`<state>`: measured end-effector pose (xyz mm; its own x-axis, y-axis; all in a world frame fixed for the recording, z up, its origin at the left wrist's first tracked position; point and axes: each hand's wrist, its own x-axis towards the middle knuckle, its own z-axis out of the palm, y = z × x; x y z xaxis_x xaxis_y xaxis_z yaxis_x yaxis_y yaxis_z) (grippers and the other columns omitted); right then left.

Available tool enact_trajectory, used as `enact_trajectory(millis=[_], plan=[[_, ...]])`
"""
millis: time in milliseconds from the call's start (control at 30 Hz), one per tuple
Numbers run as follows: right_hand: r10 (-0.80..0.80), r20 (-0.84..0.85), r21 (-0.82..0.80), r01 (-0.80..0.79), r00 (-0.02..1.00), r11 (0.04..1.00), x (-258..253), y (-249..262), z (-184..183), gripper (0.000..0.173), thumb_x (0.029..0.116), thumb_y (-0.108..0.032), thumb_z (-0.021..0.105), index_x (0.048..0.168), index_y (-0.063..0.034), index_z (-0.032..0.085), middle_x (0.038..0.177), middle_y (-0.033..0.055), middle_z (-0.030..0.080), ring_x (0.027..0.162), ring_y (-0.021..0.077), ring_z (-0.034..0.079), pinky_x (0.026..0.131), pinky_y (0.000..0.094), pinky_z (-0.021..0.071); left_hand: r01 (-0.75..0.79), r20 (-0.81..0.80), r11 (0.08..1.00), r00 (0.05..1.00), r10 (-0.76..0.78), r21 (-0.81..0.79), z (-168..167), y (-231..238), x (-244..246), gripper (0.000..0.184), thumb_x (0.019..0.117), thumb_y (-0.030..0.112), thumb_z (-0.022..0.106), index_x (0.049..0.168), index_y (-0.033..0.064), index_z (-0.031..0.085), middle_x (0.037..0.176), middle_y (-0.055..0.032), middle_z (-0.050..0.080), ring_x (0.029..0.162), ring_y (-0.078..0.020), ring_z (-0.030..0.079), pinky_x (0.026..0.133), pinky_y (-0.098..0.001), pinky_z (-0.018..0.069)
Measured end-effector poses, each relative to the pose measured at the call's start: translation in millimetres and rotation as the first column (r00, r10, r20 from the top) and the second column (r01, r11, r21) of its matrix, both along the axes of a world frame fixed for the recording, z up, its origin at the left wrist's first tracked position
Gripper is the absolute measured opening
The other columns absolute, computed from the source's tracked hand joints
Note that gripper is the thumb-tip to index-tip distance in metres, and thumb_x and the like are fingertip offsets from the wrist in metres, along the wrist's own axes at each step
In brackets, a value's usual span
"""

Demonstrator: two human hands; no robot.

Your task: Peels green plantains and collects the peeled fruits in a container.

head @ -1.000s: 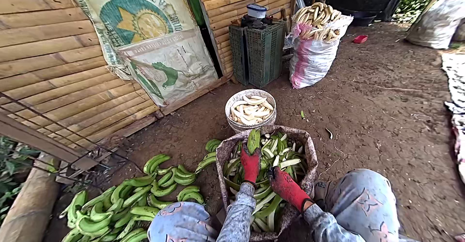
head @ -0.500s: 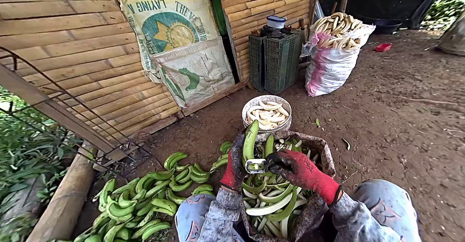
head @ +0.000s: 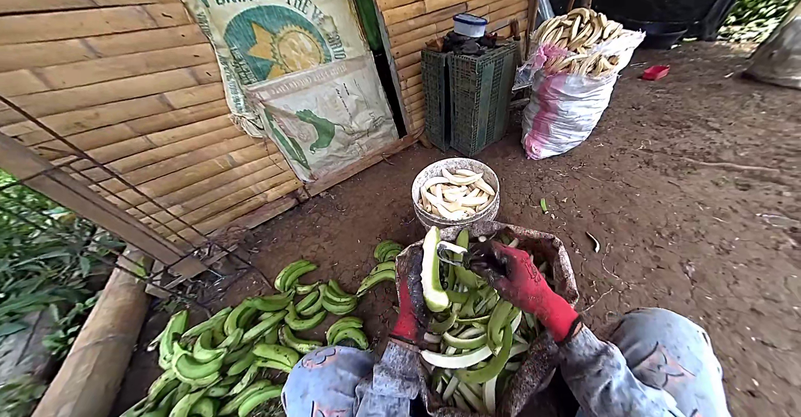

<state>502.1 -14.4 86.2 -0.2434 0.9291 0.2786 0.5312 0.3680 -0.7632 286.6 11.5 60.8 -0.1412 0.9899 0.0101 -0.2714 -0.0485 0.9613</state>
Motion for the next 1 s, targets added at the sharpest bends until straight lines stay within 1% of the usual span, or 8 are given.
enact_trajectory(millis=[100,200,300,467,633,733,900,1000], plan=[[0.178,0.039,-0.046,-0.176,0.983,0.983,-16.3,-12.1,-13.6,0.031,0.0981,-0.026,0.064,0.125,-0.0114,0.07,0.115,0.0094,0.072,0.108,0.021,0.068,0.099,0.042,0.053,0.072,0.04,0.997,0.997,-0.072,0.004,11.6,-1.8,-4.5,0.035,0.1113,0.024,0.037,0.128,-0.0003,0.057,0.098,-0.0096,0.068,0.081,-0.0139,0.067,0.073,-0.0308,0.0594],[-0.187,0.206,0.049,0.181,0.961,0.982,-6.9,8.5,-6.2,0.043,0.091,-0.014,0.066,0.132,-0.001,0.065,0.125,0.0291,0.065,0.117,0.0462,0.063,0.1,0.0599,0.0482,0.264,0.014,0.957,0.964,-0.264,-0.117,19.0,-28.7,5.8,0.036,0.1119,0.028,0.034,0.127,0.0035,0.057,0.092,-0.0061,0.067,0.073,-0.0111,0.066,0.065,-0.028,0.0583],[-0.395,0.192,0.024,0.398,0.898,0.917,10.2,29.3,8.9,0.04,0.096,-0.016,0.064,0.133,-0.0006,0.063,0.125,0.0278,0.065,0.115,0.0447,0.064,0.099,0.0597,0.0494,0.223,-0.139,0.965,0.96,-0.242,-0.141,21.6,-37.7,6.5,0.037,0.1107,0.027,0.04,0.129,-0.0012,0.058,0.098,-0.0097,0.068,0.082,-0.0134,0.068,0.075,-0.0312,0.0589],[0.005,0.055,0.024,-0.006,0.998,1.0,-26.3,-21.8,-12.3,0.037,0.0981,-0.037,0.063,0.124,-0.0123,0.069,0.114,0.0095,0.071,0.105,0.0225,0.069,0.094,0.0428,0.0551,0.006,-0.018,0.998,1.0,-0.005,0.056,0.5,3.9,-6.7,0.044,0.1125,0.027,0.026,0.141,-0.0012,0.044,0.11,-0.0129,0.065,0.092,-0.017,0.068,0.081,-0.0339,0.0596],[-0.162,0.264,0.034,0.158,0.951,0.987,-28.3,-6.5,-13.7,0.046,0.0913,-0.017,0.067,0.135,-0.0028,0.064,0.127,0.0293,0.063,0.119,0.0474,0.061,0.099,0.0608,0.0474,0.312,-0.159,0.949,0.936,-0.314,-0.035,8.5,-13.0,-14.8,0.034,0.1109,0.017,0.035,0.129,-0.0037,0.054,0.101,-0.0069,0.067,0.085,-0.0085,0.065,0.079,-0.025,0.0566],[-0.38,0.249,-0.049,0.403,0.891,0.914,0.0,21.8,-2.1,0.044,0.0982,-0.016,0.059,0.139,0.0002,0.058,0.131,0.0287,0.062,0.122,0.0443,0.061,0.104,0.0581,0.0465,0.4,-0.326,0.896,0.835,-0.444,-0.194,23.3,-36.2,-14.4,0.033,0.1099,0.016,0.039,0.129,-0.0027,0.059,0.107,-0.006,0.068,0.093,-0.0061,0.065,0.088,-0.0245,0.0541],[-0.254,0.078,0.006,0.254,0.964,0.967,-19.7,-10.4,-5.7,0.039,0.0961,-0.026,0.062,0.129,-0.0049,0.066,0.118,0.0183,0.07,0.109,0.0321,0.069,0.096,0.0501,0.0537,0.0,-0.063,1.0,0.998,0.0,0.001,-8.4,2.7,-4.9,0.045,0.1105,0.025,0.04,0.146,-0.0024,0.041,0.119,-0.0184,0.063,0.098,-0.019,0.066,0.087,-0.0357,0.0578],[-0.141,0.079,0.142,0.129,0.987,0.981,-50.0,-40.5,-18.6,0.039,0.0903,-0.028,0.069,0.121,-0.0037,0.071,0.11,0.02,0.071,0.101,0.0364,0.07,0.086,0.0531,0.0563,-0.334,0.091,0.941,0.937,0.337,-0.055,17.9,1.0,5.5,0.052,0.1117,0.028,0.037,0.157,0.006,0.023,0.13,-0.0196,0.056,0.104,-0.0196,0.063,0.09,-0.0362,0.0554]])
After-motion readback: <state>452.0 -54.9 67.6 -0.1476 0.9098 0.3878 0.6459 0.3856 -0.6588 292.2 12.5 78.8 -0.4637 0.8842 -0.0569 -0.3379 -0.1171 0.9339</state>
